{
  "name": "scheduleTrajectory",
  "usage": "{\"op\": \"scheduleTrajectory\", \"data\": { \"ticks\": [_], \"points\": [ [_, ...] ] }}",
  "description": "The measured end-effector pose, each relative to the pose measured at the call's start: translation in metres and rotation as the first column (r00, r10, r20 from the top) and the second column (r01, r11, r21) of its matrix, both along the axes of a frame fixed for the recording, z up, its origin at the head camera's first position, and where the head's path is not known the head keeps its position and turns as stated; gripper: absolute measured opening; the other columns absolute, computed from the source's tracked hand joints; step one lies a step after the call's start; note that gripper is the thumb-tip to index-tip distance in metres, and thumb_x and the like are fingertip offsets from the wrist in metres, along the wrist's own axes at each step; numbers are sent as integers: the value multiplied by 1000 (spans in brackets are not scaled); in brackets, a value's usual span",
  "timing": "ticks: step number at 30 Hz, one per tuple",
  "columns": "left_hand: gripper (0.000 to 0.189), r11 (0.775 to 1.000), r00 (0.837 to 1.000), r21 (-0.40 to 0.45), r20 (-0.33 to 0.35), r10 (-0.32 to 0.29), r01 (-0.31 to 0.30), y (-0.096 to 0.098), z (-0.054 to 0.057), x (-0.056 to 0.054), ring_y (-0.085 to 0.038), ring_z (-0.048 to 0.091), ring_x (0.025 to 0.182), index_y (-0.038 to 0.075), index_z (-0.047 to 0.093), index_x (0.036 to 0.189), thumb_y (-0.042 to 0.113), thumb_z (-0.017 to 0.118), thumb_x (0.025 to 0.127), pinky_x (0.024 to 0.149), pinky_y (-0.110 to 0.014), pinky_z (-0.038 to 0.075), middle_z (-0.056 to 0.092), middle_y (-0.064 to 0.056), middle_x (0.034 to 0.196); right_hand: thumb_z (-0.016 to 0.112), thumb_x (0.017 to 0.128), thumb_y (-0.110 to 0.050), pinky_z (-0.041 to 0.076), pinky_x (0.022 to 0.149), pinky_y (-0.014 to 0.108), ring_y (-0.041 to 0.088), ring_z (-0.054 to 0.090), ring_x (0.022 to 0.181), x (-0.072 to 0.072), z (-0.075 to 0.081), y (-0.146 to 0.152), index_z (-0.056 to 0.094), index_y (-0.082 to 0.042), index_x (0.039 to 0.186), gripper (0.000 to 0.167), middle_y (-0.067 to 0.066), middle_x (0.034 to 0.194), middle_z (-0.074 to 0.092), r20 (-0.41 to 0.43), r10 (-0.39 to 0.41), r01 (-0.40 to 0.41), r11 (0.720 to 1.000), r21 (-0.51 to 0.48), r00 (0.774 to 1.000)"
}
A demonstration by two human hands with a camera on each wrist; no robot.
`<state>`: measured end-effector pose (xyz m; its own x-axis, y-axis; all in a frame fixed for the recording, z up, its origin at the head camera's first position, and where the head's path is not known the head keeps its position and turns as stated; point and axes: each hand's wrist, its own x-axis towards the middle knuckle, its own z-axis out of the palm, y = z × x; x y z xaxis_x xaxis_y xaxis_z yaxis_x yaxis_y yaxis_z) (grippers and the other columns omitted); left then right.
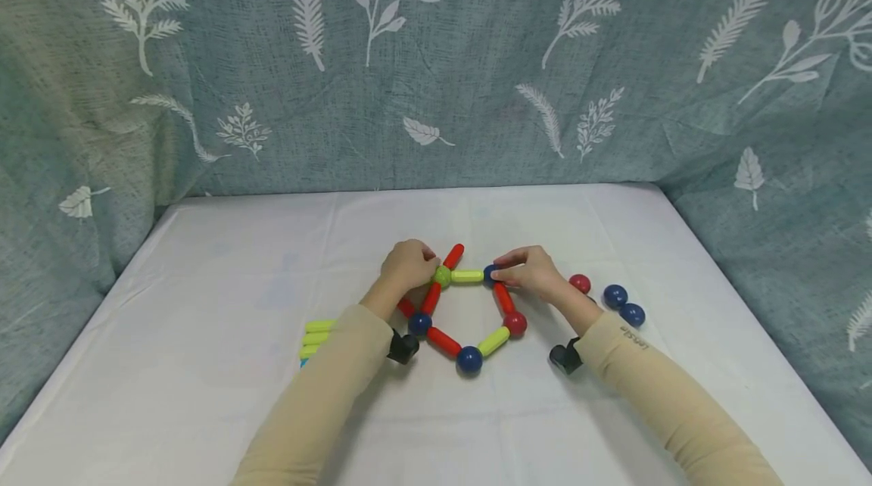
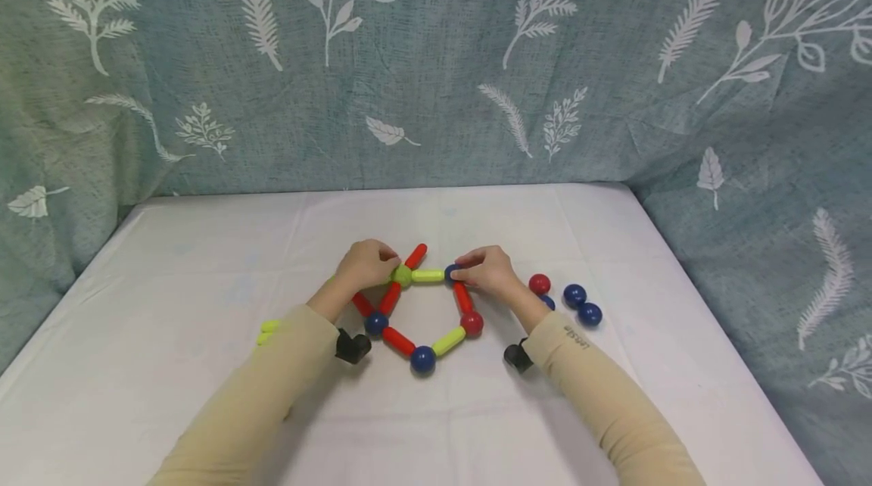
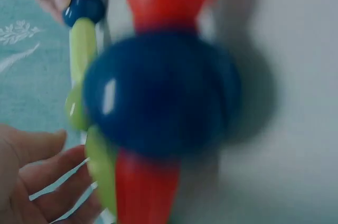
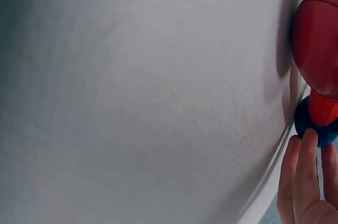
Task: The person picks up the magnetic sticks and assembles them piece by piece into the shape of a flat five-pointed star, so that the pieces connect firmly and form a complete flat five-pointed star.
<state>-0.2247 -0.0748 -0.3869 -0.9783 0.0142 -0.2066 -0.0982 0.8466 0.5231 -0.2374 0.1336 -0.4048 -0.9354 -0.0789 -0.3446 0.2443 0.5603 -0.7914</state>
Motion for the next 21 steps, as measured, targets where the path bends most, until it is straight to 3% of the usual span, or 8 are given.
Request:
{"op": "scheduleTrajectory", "data": {
  "ticks": [4,6,9,14,21],
  "points": [
    [23,990,995,-102,12,-101,102,-31,11,6,-22,57,87,2,67,104,13,54,88,75,-34,48,64,-10,102,70,80,-9,50,78,29,24,57,94,0,0,0,63,-3,112,33,15,114,58,3,4,-4,1000,-6,1000],
    [20,983,988,-110,36,-147,151,-46,15,8,-24,57,91,2,68,102,10,56,87,79,-36,48,64,-12,102,70,80,-9,51,78,29,24,57,94,0,0,1,63,-3,113,33,15,114,58,3,5,-5,1000,-5,1000],
    [20,976,976,-55,63,-206,210,-63,19,10,-27,57,97,0,68,103,7,58,87,83,-38,47,64,-14,104,69,81,-9,51,77,28,24,57,94,0,1,3,63,-4,113,33,15,114,58,-1,-1,1,1000,-2,1000],
    [22,978,975,30,73,-208,206,-72,16,11,-28,57,98,1,67,105,8,63,85,82,-37,47,64,-13,104,70,80,-10,51,77,28,24,56,93,0,0,5,63,-4,113,33,15,114,58,0,-15,15,1000,3,1000],
    [21,982,979,16,75,-188,188,-74,13,11,-29,56,100,1,69,104,8,66,84,83,-37,47,65,-13,102,68,82,-13,50,74,27,22,56,88,2,1,2,61,-5,115,34,14,114,58,-25,46,-44,997,58,999]
  ]
}}
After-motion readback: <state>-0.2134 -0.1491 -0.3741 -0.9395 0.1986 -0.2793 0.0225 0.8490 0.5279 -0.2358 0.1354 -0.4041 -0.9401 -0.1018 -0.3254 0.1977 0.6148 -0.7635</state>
